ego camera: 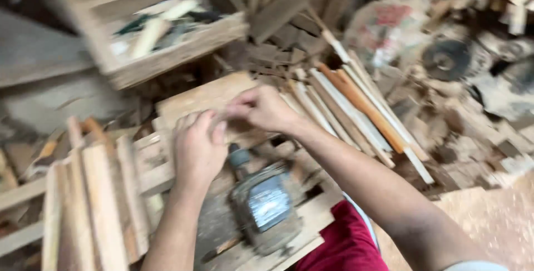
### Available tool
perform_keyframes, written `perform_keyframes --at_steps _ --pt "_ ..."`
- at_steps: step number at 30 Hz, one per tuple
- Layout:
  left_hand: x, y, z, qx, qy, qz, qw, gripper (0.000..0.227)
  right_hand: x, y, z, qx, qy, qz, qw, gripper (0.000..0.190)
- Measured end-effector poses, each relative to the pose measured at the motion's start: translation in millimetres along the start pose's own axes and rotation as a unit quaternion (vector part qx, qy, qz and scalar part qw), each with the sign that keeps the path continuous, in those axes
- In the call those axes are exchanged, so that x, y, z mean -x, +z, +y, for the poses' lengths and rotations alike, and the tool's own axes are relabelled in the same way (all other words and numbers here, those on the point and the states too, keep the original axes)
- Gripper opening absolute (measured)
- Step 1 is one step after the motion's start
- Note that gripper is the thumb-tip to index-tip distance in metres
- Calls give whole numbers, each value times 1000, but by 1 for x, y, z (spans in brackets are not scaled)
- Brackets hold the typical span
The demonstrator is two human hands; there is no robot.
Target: The person uses a bench-mounted grinding machine to smooth the edges of small wooden sticks. They hold each stick with both hands against the rotating wheel, moving it back and forth, then place the finished piece into a pile on the left.
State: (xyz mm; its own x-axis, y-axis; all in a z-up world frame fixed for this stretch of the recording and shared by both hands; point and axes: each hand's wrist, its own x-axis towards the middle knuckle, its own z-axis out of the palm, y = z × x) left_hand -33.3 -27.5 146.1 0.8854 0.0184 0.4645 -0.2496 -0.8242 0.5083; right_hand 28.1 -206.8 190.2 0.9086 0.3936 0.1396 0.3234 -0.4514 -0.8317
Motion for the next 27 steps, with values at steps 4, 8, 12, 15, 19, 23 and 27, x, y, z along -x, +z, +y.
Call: perform_keyframes --at_steps 4,8,12,15,19,23,27 --pt "-51 62 80 23 13 -180 983 44 45 -69 122 38 78 114 990 15" --pt "-63 128 136 -51 102 -287 951 51 96 -121 214 107 245 203 942 16" --pt "-58 197 168 -73 141 -353 922 45 139 -165 269 260 292 260 883 18" --pt "-56 213 193 -91 141 -380 910 45 154 -173 317 339 286 260 858 39" --pt "-54 226 201 -97 139 -392 904 38 161 -178 317 319 293 261 863 30" --pt "-63 213 188 -90 105 -406 903 45 149 -183 294 221 303 274 886 23" --pt "-87 167 162 3 -2 -358 934 56 126 -166 248 51 243 260 933 21"
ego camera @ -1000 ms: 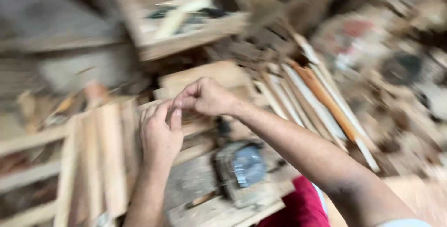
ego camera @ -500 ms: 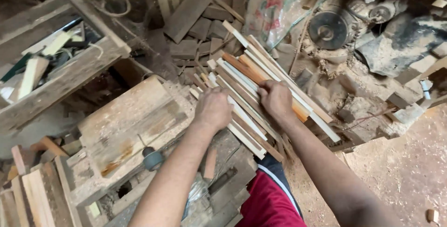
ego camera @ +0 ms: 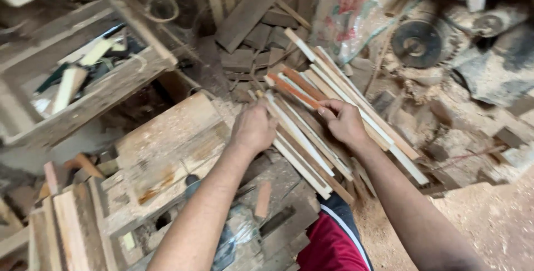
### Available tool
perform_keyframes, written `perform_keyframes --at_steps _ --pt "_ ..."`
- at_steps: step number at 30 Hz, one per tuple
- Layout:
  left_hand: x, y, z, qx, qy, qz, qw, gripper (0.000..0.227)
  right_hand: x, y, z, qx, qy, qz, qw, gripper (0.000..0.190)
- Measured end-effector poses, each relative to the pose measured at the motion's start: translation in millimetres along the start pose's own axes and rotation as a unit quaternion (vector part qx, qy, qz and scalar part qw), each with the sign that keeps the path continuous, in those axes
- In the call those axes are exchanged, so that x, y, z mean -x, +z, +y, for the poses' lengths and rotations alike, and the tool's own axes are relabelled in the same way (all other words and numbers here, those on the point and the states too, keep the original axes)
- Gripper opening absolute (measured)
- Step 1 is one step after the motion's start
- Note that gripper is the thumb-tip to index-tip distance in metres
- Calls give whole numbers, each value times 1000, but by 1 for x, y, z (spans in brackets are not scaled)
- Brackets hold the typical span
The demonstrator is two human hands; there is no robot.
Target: The person uses a bench-mounted grinding machine to smooth the edges of small wooden sticks. They hold each stick with both hands against the rotating wheel, moving it back and forth, then place the finished piece into a pile on the left.
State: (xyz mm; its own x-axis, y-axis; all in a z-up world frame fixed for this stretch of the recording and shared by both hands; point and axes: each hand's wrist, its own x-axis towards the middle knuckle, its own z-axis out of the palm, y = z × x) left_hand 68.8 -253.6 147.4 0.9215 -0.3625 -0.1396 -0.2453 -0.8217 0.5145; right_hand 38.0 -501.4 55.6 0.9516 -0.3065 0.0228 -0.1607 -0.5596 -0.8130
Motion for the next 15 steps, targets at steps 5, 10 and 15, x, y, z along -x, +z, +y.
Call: perform_keyframes --at_steps 5,10,15 --pt "46 -60 -66 123 -23 144 982 62 18 44 -60 -91 -55 -119 987 23" --pt "76 -57 -176 163 75 310 934 13 23 104 -107 -103 -144 -219 959 40" --pt "118 -46 -231 203 26 334 920 14 31 137 -164 -46 -194 -273 941 18"
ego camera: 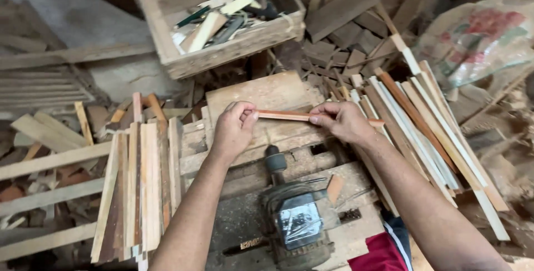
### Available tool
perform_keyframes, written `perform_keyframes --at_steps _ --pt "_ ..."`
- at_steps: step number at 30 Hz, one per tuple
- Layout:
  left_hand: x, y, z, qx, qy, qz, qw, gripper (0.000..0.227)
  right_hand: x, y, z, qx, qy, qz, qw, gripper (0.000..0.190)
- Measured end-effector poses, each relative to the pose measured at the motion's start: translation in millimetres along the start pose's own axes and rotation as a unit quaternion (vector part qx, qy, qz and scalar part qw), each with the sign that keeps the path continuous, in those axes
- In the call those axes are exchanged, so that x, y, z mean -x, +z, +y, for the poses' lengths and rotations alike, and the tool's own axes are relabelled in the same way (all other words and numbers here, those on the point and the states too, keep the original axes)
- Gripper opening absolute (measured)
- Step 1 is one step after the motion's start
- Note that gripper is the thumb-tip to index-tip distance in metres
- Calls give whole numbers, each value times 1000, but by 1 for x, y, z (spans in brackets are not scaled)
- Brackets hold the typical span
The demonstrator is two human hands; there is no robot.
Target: The person uses a bench-mounted grinding machine to smooth the edges of small wooden sticks. They hold each stick with both hands against the rotating wheel, moving it back and forth, then place the finished piece into a pile on the left.
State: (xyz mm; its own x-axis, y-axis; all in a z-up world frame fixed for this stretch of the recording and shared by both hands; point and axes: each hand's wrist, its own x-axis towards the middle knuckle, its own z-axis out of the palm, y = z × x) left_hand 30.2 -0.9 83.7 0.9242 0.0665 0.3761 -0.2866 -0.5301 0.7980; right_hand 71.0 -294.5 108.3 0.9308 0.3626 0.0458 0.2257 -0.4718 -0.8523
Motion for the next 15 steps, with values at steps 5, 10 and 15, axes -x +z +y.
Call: perform_keyframes --at_steps 5,10,15 --pt "18 -14 -31 -57 4 16 998 22 -16 21 -25 100 -16 -25 995 18" --pt "22 -4 -49 -143 41 18 989 16 -38 33 13 166 -87 -2 982 20" --pt "26 9 -53 -158 63 26 985 16 -35 49 25 153 -137 53 977 32"
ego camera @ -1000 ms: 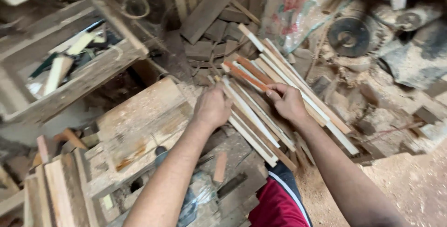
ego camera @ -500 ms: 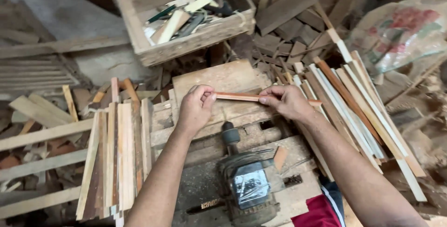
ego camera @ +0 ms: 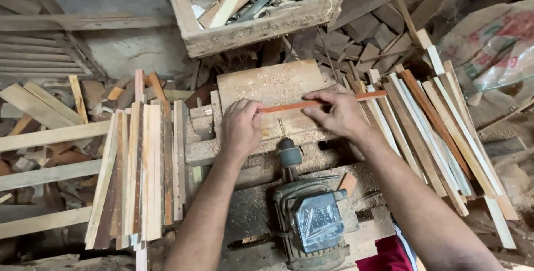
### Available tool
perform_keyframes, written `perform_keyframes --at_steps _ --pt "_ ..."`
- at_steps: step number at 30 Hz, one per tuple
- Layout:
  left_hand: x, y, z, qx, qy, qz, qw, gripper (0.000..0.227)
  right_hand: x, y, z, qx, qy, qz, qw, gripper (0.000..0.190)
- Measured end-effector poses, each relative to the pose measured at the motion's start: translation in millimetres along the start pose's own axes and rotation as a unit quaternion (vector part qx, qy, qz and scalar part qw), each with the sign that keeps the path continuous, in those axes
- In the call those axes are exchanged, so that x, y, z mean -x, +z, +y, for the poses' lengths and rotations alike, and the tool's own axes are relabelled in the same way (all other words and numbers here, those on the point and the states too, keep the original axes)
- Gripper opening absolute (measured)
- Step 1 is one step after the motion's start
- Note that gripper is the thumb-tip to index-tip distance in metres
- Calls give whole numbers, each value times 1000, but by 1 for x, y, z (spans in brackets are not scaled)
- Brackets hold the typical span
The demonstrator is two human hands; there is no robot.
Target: The person uses a bench-mounted grinding machine to smooth the edges of small wooden sticks. They hold each stick with both hands against the rotating wheel, moving it back and forth, then place the finished piece into a pile on the left.
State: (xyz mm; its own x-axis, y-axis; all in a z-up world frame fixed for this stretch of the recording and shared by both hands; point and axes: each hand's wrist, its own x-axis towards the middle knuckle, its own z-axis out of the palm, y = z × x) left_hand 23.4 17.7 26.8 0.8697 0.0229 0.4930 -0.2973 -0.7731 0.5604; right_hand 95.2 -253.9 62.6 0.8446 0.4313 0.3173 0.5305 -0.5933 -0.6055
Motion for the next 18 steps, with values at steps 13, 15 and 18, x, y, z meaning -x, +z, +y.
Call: perform_keyframes --at_steps 13,15,18 --pt "7 3 16 -34 0 -27 999 21 0 32 13 15 -47 38 998 33" --pt "7 8 13 -34 5 -28 999 20 -1 35 19 21 -59 46 997 26" --pt "5 4 17 -24 7 -35 999 19 -8 38 31 20 -77 20 997 18"
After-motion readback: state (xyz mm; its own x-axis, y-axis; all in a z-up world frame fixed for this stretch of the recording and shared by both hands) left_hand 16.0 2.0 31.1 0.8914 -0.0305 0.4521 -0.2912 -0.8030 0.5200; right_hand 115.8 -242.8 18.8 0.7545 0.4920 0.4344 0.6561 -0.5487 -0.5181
